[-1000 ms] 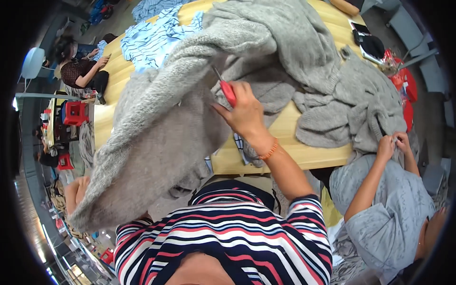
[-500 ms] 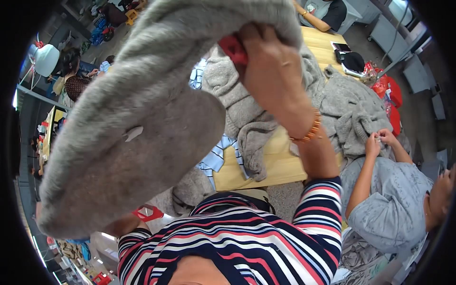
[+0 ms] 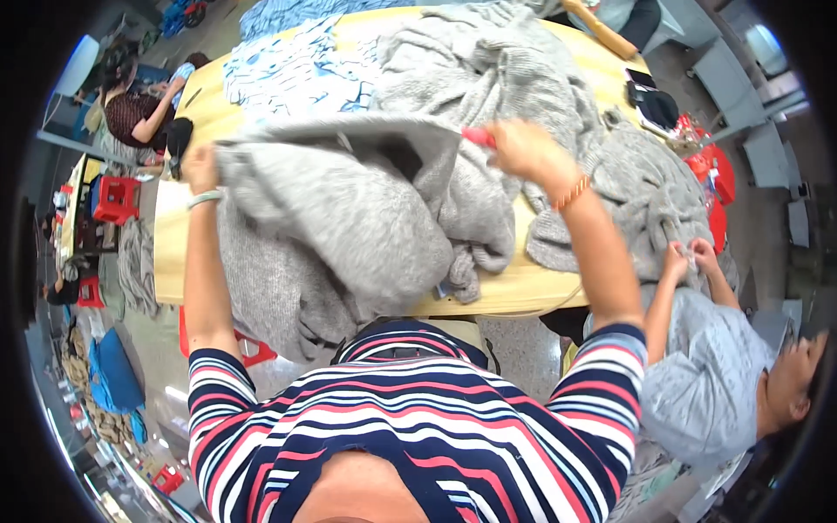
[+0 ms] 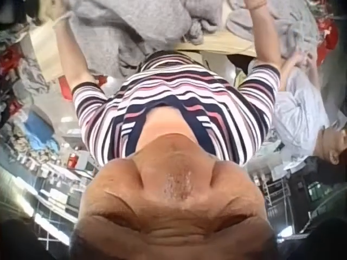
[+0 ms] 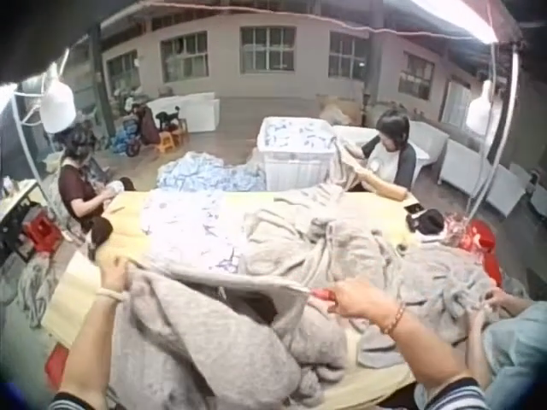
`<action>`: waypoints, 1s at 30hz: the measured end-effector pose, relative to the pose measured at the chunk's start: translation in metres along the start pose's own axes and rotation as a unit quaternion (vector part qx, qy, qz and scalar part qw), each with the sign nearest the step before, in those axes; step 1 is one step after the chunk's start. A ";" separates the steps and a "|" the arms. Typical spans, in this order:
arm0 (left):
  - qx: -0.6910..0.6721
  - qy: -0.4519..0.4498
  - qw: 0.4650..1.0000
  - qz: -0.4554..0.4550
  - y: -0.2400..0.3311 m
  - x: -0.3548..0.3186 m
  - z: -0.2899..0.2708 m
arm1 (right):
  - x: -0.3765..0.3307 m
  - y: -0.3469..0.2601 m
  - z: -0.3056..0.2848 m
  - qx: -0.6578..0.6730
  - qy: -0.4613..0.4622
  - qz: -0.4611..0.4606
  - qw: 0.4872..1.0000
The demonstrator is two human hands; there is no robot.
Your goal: Cutting loose threads from grey fabric garments using scissors.
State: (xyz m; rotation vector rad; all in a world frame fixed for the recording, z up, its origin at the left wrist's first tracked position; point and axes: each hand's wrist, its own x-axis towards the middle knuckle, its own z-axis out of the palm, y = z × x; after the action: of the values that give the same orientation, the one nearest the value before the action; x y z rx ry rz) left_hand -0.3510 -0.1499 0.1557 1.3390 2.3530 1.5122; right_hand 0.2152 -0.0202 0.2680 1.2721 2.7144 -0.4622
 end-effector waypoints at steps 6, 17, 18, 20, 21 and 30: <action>0.094 -0.118 0.957 0.247 0.117 -0.118 0.074 | -0.063 -0.018 0.105 0.116 0.022 0.110 0.987; -0.107 -0.312 0.938 0.111 0.168 -0.127 0.214 | -0.097 -0.011 0.021 0.229 -0.080 0.088 0.966; -0.116 -0.324 0.934 0.095 0.168 -0.112 0.213 | -0.099 -0.008 0.023 0.230 -0.078 0.090 0.966; -0.052 -0.337 0.933 0.114 0.187 -0.110 0.208 | -0.106 0.000 0.036 0.250 -0.057 0.107 0.960; 0.010 -0.333 0.927 0.175 0.197 -0.114 0.203 | -0.107 -0.004 0.048 0.284 -0.012 0.084 0.955; -0.092 -0.409 0.813 0.404 0.263 -0.150 0.183 | -0.079 -0.023 0.049 0.212 -0.016 0.072 0.974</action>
State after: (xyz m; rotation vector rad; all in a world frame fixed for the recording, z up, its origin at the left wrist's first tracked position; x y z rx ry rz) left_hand -0.0071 -0.0794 0.2001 2.4298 1.1068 0.8448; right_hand 0.2472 -0.1073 0.2446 1.5230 2.5549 -1.0774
